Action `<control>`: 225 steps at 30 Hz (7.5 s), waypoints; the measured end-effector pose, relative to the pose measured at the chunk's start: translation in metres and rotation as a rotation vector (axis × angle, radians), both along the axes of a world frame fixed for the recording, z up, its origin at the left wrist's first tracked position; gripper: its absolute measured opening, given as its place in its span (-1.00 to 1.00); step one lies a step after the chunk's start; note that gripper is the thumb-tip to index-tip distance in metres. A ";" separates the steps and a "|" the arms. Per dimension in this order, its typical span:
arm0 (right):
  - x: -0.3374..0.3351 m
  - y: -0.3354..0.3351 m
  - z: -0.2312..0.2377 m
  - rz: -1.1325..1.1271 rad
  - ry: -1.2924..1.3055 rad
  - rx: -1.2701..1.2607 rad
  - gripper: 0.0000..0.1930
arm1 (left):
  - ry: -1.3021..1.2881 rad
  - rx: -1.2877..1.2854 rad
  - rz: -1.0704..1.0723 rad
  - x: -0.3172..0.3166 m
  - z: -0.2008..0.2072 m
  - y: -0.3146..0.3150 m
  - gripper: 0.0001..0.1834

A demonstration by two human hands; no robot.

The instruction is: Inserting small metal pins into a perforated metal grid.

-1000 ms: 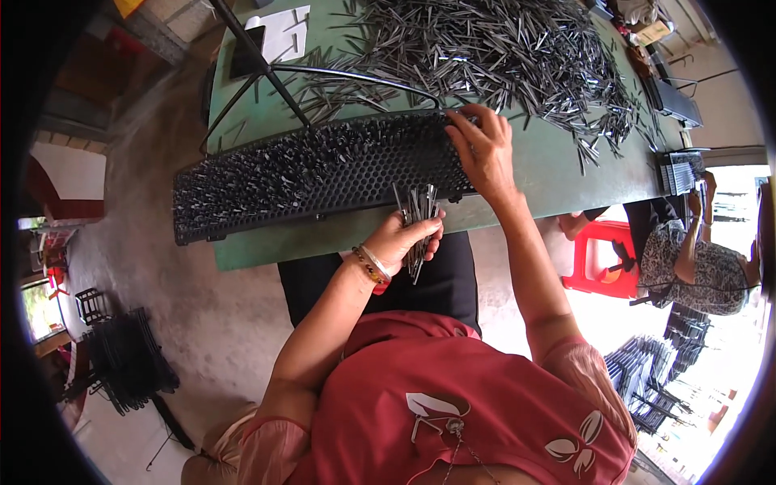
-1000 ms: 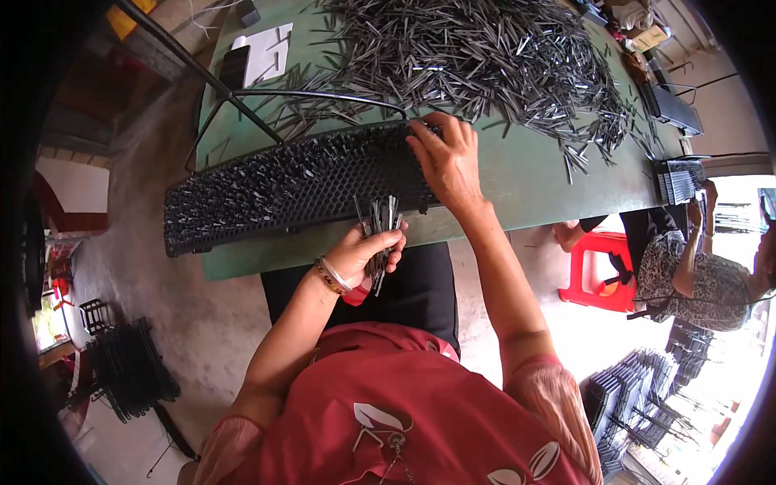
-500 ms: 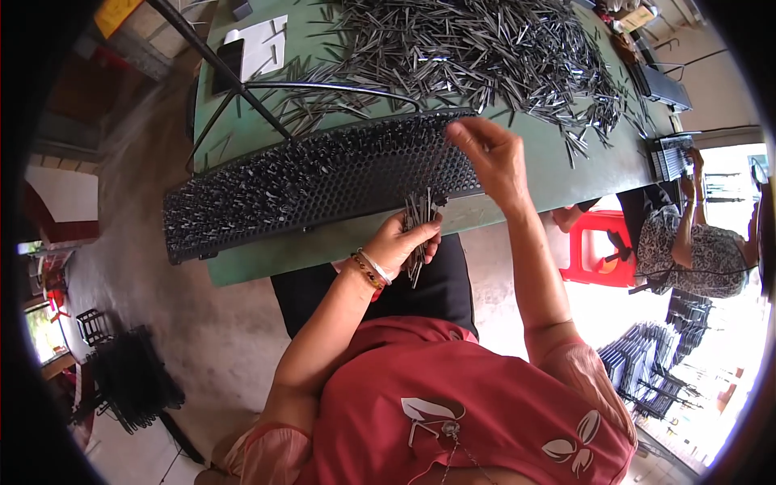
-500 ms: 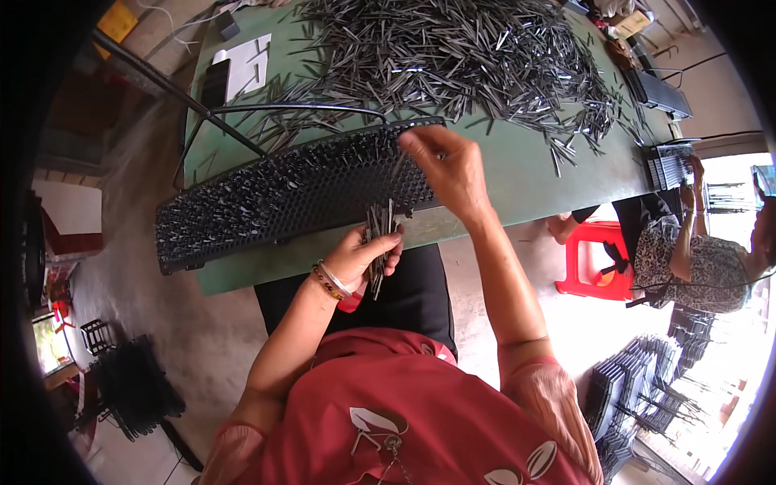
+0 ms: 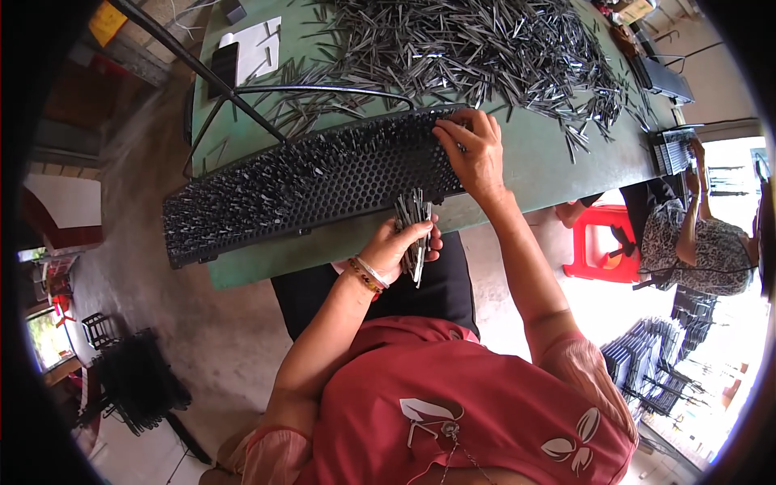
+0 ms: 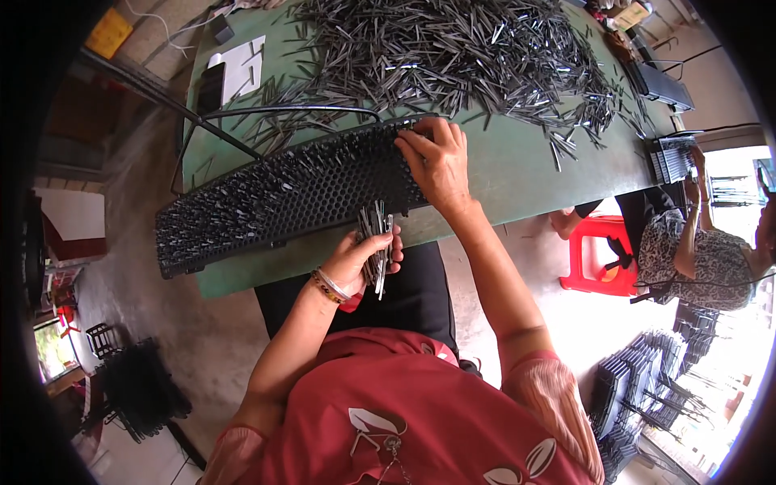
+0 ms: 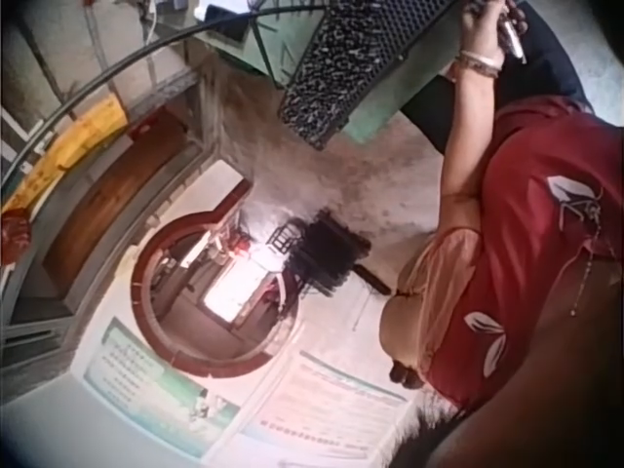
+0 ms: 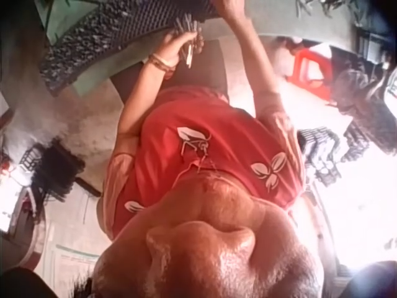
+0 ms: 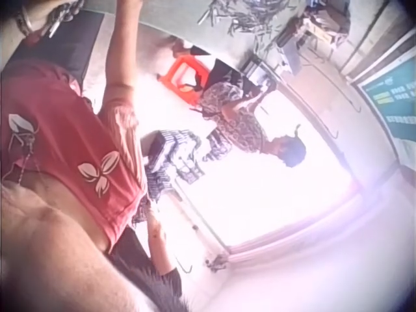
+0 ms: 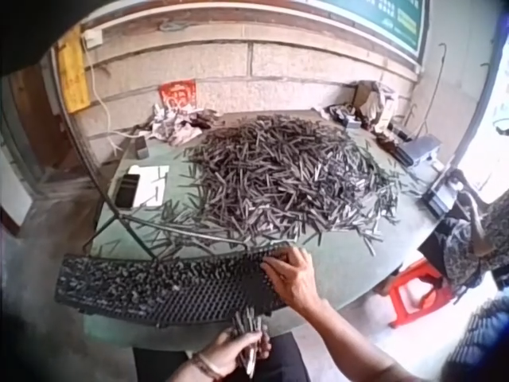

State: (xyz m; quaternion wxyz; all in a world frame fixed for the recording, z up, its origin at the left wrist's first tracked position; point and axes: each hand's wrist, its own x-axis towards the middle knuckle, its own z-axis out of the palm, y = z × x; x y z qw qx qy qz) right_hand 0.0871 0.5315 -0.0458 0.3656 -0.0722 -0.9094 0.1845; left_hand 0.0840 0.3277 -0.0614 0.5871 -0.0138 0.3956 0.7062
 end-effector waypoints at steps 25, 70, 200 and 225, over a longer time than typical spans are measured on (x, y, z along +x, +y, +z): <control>0.020 0.014 0.035 0.148 -0.230 -0.975 -0.78 | 0.097 0.028 0.041 0.004 -0.006 0.014 -0.69; 0.007 0.018 0.001 0.082 -0.126 -0.087 -0.77 | 0.013 -0.014 0.032 0.002 0.001 0.010 -0.74; 0.044 -0.093 -0.023 1.034 -0.451 -2.416 -0.59 | -0.021 0.208 0.086 -0.014 0.039 -0.048 -0.80; -0.035 -0.070 -0.006 0.229 -0.047 -0.812 -0.84 | -0.070 0.034 0.230 -0.008 0.010 -0.055 -0.75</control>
